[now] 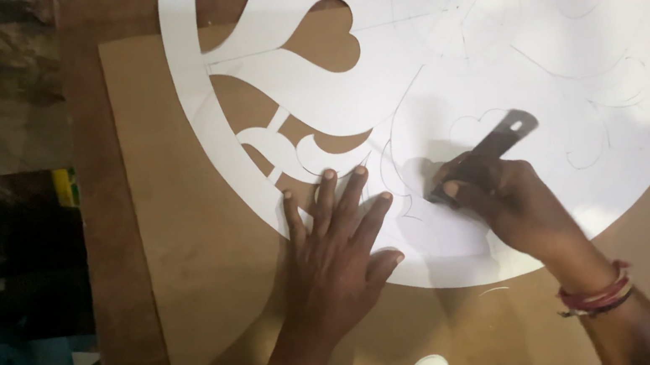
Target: Manually carving decorative patterns into a circular white board using a hand-held carving knife.
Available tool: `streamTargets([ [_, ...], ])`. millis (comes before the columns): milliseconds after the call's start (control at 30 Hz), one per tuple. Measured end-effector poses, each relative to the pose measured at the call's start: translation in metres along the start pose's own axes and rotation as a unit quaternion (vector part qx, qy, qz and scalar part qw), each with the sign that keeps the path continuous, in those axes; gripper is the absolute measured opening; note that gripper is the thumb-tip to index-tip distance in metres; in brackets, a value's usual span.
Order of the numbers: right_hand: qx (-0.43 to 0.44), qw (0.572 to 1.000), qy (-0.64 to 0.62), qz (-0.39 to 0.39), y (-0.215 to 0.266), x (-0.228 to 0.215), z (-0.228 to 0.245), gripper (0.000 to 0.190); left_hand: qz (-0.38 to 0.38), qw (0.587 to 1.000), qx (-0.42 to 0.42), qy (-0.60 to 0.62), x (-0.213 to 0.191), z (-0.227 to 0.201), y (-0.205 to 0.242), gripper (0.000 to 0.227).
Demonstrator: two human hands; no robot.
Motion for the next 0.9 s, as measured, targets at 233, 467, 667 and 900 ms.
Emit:
streamTargets([
  [233, 0.064, 0.994, -0.068, 0.051, -0.008, 0.011, -0.01, 0.022, -0.007, 1.0, 0.009, 0.018, -0.003, 0.0, 0.001, 0.058],
  [467, 0.08, 0.992, 0.007, -0.096, 0.016, 0.028, -0.004, 0.026, 0.011, 1.0, 0.026, 0.004, -0.005, -0.003, 0.0, 0.059],
  [667, 0.076, 0.985, 0.023, -0.156, 0.022, 0.031, 0.004, 0.026, 0.017, 1.0, 0.025, 0.003, -0.003, -0.003, 0.002, 0.059],
  [900, 0.08, 0.967, -0.199, -0.139, 0.036, 0.012, -0.01, 0.018, 0.008, 1.0, 0.02, 0.009, -0.002, -0.002, 0.002, 0.06],
])
Point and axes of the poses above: each hand's wrist, its own y-axis away from the middle knuckle, its own x-axis out of the palm, z = x × y, the point moved 7 cm from there along -y, towards the middle knuckle, and after that the axes turned 4 degrees about x, right-handed, at the moved point
